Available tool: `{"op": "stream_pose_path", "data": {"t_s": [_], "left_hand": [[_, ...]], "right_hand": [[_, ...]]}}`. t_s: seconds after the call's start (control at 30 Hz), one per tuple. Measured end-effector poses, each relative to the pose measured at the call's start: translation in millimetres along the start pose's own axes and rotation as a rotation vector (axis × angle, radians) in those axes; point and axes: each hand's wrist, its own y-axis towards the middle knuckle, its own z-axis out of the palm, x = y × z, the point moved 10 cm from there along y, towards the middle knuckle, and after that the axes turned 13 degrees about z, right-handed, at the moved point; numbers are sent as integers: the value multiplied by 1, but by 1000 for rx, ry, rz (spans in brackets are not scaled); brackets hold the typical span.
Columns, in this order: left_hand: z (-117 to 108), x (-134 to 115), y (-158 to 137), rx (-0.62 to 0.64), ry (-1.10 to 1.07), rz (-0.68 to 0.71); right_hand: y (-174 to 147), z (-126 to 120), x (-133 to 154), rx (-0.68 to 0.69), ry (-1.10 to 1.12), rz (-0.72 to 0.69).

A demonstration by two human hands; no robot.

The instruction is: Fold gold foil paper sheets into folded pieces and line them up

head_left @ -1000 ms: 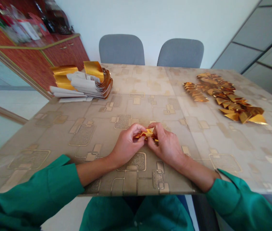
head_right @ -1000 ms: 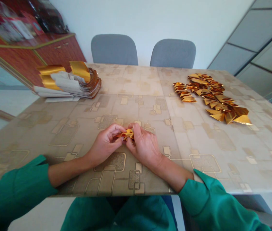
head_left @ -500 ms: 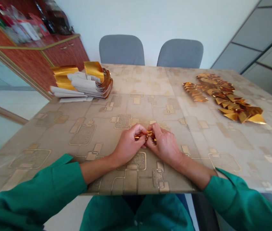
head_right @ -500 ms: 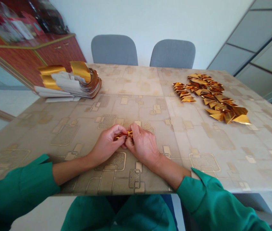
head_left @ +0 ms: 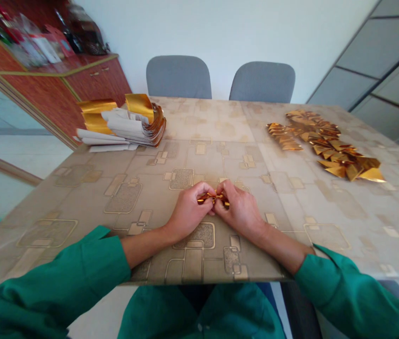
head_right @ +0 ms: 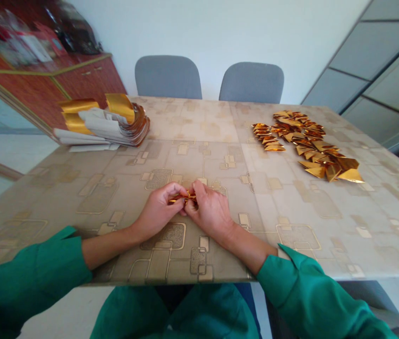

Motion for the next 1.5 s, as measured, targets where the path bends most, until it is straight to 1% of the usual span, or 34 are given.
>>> {"op": "stream_pose_path", "data": {"t_s": [0.27,0.43,0.57,0.73,0.83,0.9,0.97,1.03,1.07,1.13,1.17,1.27,1.33,1.43,1.5], "left_hand": [[-3,9,4,-38,-60,-58],[-6,9,5,-16,-29,-86],[-8,10,4,-27,-14,-100],[-10,14,4,-55,-31,-127],[-8,10,4,-31,-29,-120],[-7,5,3,-5,-11,-90],[-6,-1,3,15,3,-50],[-7,-4,2,27,6,-19],[-7,-5,2,27,8,-10],[-10,-3,2,19,10,-3],[-10,-2,2,17,9,-1],[-10,0,3,29,3,4],[-8,0,3,40,1,8],[-7,0,3,51,-2,3],[-7,-1,3,53,-1,-6]], "right_hand": [[4,-7,-8,-25,73,42],[2,-17,-6,-102,122,9],[3,-16,-5,-94,167,1],[5,-15,-7,-64,345,-5],[9,-16,-10,-35,454,-4],[15,-22,-17,-46,496,7],[24,-30,-32,-74,527,36],[35,-40,-56,-87,559,78],[41,-47,-73,-107,549,113],[51,-66,-116,-200,422,263],[54,-77,-137,-227,385,315],[59,-111,-194,-311,293,440],[59,-133,-227,-371,216,530],[60,-157,-258,-438,86,621],[64,-162,-269,-437,30,636]]}}
